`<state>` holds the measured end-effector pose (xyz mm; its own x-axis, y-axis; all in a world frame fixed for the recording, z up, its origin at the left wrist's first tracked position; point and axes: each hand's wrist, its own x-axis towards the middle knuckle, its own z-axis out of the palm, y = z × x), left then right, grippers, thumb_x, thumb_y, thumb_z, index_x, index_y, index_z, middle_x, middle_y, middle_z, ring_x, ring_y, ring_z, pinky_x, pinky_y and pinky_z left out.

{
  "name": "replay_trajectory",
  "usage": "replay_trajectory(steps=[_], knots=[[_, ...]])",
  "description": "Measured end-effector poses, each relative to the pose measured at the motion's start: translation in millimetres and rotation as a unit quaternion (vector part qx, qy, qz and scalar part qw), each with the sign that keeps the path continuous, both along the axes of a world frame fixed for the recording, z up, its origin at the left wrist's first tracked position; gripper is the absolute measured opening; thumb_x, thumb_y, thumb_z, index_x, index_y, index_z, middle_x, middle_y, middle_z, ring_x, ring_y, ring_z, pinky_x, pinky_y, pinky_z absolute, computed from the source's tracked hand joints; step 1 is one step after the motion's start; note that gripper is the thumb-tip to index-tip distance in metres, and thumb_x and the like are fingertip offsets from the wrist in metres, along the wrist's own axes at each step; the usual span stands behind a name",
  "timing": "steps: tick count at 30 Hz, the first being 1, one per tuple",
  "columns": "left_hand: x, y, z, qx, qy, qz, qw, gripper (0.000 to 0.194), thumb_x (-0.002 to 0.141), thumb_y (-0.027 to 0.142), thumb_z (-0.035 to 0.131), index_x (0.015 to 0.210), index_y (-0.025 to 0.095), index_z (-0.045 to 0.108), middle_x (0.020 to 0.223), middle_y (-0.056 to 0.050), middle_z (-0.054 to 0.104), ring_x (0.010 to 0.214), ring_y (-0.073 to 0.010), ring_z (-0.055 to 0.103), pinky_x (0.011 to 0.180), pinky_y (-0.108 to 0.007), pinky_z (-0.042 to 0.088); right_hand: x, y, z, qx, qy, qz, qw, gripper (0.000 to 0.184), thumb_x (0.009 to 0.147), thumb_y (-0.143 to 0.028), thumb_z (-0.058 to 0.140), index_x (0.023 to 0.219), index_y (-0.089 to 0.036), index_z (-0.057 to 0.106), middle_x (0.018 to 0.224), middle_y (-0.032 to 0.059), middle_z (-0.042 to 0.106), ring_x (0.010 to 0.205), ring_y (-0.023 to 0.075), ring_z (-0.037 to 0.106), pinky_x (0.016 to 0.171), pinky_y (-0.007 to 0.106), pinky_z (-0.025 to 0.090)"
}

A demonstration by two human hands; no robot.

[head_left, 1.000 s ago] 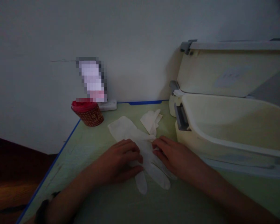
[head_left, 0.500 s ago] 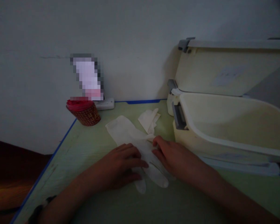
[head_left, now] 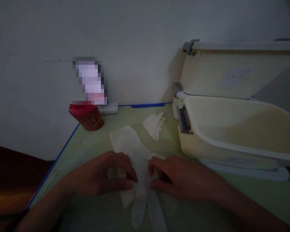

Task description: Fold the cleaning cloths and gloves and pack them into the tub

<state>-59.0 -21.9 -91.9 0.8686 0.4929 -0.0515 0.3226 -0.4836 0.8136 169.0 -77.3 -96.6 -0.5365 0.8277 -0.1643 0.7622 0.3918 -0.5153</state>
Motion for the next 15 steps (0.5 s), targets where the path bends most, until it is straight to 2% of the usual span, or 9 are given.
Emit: replay_trajectory(steps=[2, 4, 5, 7, 10, 13, 15], knots=[[0, 3, -5.8, 0.033, -0.02, 0.064, 0.997, 0.012, 0.084, 0.025, 0.051, 0.088, 0.026, 0.062, 0.084, 0.001, 0.067, 0.079, -0.0145, 0.061, 0.073, -0.026, 0.048, -1, 2, -0.3, 0.028, -0.014, -0.022, 0.999, 0.019, 0.087, -0.035, 0.043, 0.092, -0.022, 0.056, 0.067, 0.0004, 0.06, 0.059, 0.0136, 0.056, 0.049, 0.023, 0.033], [3, 9, -17.2, 0.131, -0.035, 0.169, 0.976, 0.016, 0.086, 0.026, 0.046, 0.094, 0.024, 0.06, 0.091, -0.002, 0.066, 0.085, -0.0164, 0.06, 0.076, -0.028, 0.048, -2, 6, -3.5, 0.077, -0.018, -0.06, 0.995, 0.021, 0.089, -0.027, 0.038, 0.094, -0.019, 0.057, 0.078, 0.0032, 0.063, 0.069, 0.0157, 0.059, 0.056, 0.026, 0.037], [4, 12, -23.9, 0.18, -0.015, 0.182, 0.967, 0.019, 0.086, 0.026, 0.046, 0.099, 0.022, 0.059, 0.097, -0.005, 0.064, 0.093, -0.0181, 0.058, 0.081, -0.031, 0.046, -2, 8, -5.7, 0.099, -0.018, -0.074, 0.992, 0.021, 0.089, -0.025, 0.038, 0.097, -0.018, 0.056, 0.086, 0.0047, 0.063, 0.075, 0.0167, 0.06, 0.061, 0.027, 0.04], [5, 19, -36.8, 0.248, 0.039, 0.156, 0.955, 0.025, 0.086, 0.028, 0.044, 0.106, 0.02, 0.058, 0.108, -0.009, 0.06, 0.103, -0.0206, 0.053, 0.09, -0.036, 0.042, -2, 11, -10.7, 0.128, -0.025, -0.09, 0.987, 0.022, 0.088, -0.024, 0.04, 0.102, -0.017, 0.056, 0.099, 0.0071, 0.059, 0.084, 0.0186, 0.059, 0.067, 0.03, 0.042], [7, 25, -50.2, 0.311, 0.122, 0.156, 0.929, 0.039, 0.087, 0.034, 0.041, 0.121, 0.016, 0.049, 0.126, -0.013, 0.051, 0.117, -0.0247, 0.044, 0.099, -0.045, 0.033, -3, 12, -17.5, 0.139, -0.04, -0.074, 0.987, 0.023, 0.087, -0.024, 0.044, 0.104, -0.017, 0.057, 0.101, 0.0078, 0.057, 0.09, 0.0203, 0.057, 0.074, 0.034, 0.044], [8, 26, -55.0, 0.345, 0.187, 0.178, 0.902, 0.05, 0.088, 0.041, 0.036, 0.132, 0.017, 0.038, 0.14, -0.013, 0.037, 0.129, -0.0272, 0.03, 0.104, -0.052, 0.021, -5, 12, -21.6, 0.138, -0.034, -0.055, 0.988, 0.023, 0.087, -0.022, 0.045, 0.105, -0.017, 0.058, 0.099, 0.0074, 0.059, 0.091, 0.0201, 0.056, 0.077, 0.035, 0.044], [8, 27, -54.8, 0.347, 0.212, 0.189, 0.894, 0.055, 0.087, 0.045, 0.035, 0.135, 0.017, 0.033, 0.143, -0.012, 0.03, 0.132, -0.0272, 0.023, 0.106, -0.053, 0.017, -7, 13, -22.8, 0.137, -0.034, -0.06, 0.988, 0.024, 0.087, -0.021, 0.044, 0.106, -0.017, 0.058, 0.098, 0.0076, 0.06, 0.091, 0.0202, 0.057, 0.077, 0.036, 0.044]])
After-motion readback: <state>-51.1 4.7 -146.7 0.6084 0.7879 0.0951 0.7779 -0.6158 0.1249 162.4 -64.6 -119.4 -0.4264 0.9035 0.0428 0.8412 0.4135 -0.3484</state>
